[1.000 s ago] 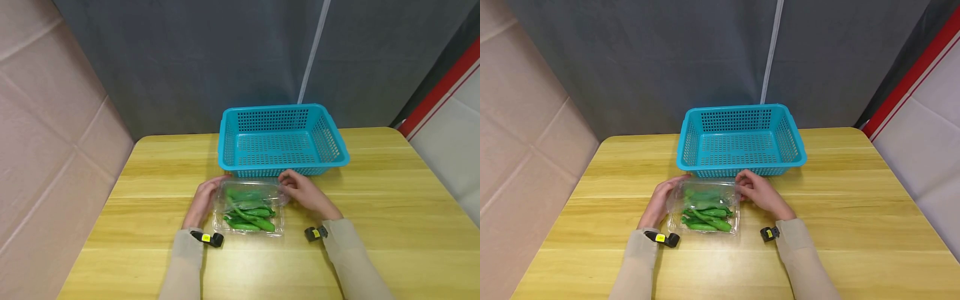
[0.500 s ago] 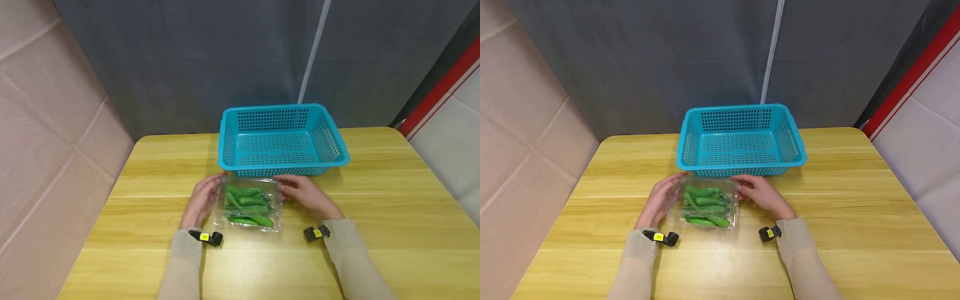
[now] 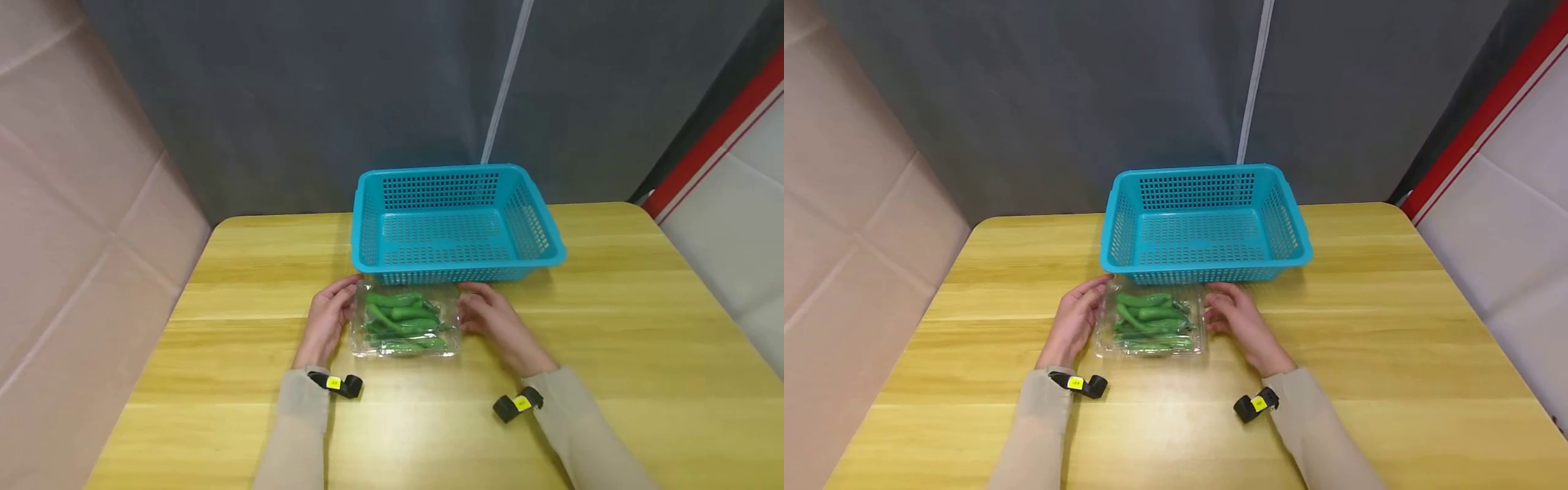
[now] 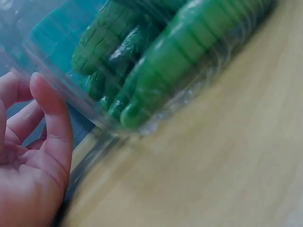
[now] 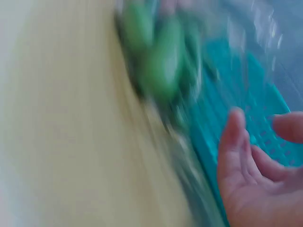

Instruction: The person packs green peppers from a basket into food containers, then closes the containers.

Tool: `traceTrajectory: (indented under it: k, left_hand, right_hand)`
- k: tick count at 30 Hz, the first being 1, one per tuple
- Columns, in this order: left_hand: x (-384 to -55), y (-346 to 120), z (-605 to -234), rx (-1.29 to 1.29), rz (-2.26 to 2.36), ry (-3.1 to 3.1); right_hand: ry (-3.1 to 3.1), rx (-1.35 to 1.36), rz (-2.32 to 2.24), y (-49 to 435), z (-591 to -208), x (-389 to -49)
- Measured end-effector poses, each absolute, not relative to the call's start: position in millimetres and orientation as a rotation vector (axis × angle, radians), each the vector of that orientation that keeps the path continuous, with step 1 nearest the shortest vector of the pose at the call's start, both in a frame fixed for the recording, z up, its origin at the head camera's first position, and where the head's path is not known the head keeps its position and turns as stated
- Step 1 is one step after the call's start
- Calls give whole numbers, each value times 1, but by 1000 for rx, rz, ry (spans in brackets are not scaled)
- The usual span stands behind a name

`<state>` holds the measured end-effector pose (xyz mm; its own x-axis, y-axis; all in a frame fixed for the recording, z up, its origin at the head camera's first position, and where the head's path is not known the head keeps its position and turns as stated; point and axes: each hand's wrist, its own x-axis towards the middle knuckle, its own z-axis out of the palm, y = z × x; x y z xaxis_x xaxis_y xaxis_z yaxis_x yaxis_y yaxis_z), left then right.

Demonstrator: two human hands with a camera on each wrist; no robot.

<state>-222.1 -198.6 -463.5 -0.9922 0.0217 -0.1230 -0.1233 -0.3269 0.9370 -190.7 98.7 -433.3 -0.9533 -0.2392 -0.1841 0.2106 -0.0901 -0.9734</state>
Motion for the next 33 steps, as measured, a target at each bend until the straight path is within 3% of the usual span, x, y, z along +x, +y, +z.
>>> traceTrajectory:
  k: [6,19,26,33]
  left_hand:
    - [-223,-199,-463,-149,2500,1783]
    - [-223,-196,-464,-167,2542,1836]
    - [-221,-192,-462,-175,2518,1839]
    - [-206,-197,-450,-206,2110,2248]
  right_hand:
    - [1581,95,-2228,94,-434,-169]
    - [1614,-221,-1915,102,-432,-150]
    - [1611,-196,-1982,96,-435,-144]
    - [1763,-92,-2001,85,-434,-141]
